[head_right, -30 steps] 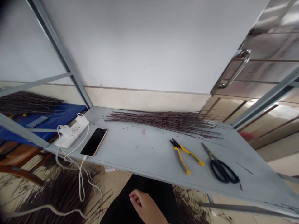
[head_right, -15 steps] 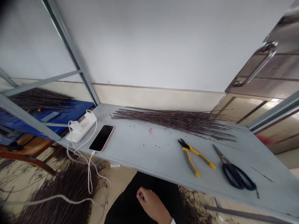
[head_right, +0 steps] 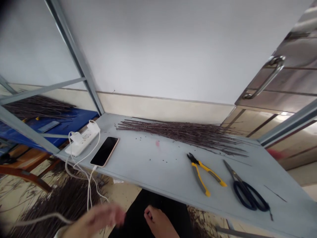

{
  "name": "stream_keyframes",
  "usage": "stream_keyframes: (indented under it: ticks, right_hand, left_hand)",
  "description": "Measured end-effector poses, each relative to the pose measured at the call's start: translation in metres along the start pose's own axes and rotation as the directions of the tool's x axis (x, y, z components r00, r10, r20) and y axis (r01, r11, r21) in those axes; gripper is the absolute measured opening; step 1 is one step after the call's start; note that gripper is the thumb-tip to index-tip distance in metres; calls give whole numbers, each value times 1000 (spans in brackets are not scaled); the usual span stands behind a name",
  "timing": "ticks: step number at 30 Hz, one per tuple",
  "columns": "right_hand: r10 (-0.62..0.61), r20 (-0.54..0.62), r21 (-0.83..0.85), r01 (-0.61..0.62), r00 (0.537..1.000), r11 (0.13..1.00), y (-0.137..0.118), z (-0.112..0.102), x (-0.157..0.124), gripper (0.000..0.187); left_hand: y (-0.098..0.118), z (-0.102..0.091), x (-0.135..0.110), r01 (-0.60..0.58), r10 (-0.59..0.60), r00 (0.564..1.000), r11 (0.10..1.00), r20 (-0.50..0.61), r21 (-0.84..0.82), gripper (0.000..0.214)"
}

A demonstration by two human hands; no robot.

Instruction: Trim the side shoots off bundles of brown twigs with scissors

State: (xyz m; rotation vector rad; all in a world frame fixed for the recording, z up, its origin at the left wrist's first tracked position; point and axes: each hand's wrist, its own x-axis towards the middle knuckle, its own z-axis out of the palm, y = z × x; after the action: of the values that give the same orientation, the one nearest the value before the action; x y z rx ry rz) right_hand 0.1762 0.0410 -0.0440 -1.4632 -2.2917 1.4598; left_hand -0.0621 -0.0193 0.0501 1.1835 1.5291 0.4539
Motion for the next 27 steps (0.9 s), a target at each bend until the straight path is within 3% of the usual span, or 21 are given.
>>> stream_keyframes:
  ticks: [1, 2, 3, 5, 6, 7, 10, 14, 17, 20, 27]
  right_hand:
    - [-15, -12, 26, 16, 1000, 1000, -3, -4, -1, 27]
    - [-39, -28, 56, 40, 999, 998, -7, -9, -3, 27]
    - [-69, -47, 89, 73, 997, 993, -11, -14, -4, 28]
    - [-136, -89, 151, 148, 987, 977, -17, -24, -6, 30]
    - [-161, -116, 174, 179, 980, 968, -20, -29, -6, 32]
    - [-178, -142, 190, 203, 974, 960, -22, -34, -7, 34]
    - [-197, -232, 198, 244, 953, 949, -24, -46, -7, 38]
    - [-173, -382, 207, 266, 908, 941, -21, -58, -6, 41]
    - [-116, -458, 217, 237, 881, 947, -19, -66, -7, 43]
    - [-78, -461, 212, 195, 884, 958, -17, -77, -10, 43]
    - [-74, -510, 152, 174, 857, 973, 2, -97, -15, 37]
  left_hand:
    - [10, -8, 19, -51, 53, 992, 998, -113, 22, 32]
    - [20, -18, 39, -85, 143, 921, 982, -364, 171, 35]
    - [28, -30, 58, -33, 218, 813, 943, -540, 331, 41]
    - [39, -55, 91, 230, 260, 589, 853, -765, 467, 52]
    - [41, -67, 105, 374, 226, 521, 806, -823, 458, 56]
    - [41, -77, 116, 488, 180, 492, 753, -852, 441, 59]
    - [37, -96, 136, 534, 154, 506, 717, -849, 448, 64]
    - [37, -103, 146, 520, 178, 552, 690, -814, 504, 69]
    - [43, -103, 150, 552, 190, 545, 651, -816, 520, 67]
    - [47, -103, 153, 601, 203, 534, 591, -821, 538, 65]
    - [48, -117, 149, 545, 207, 652, 542, -729, 640, 62]
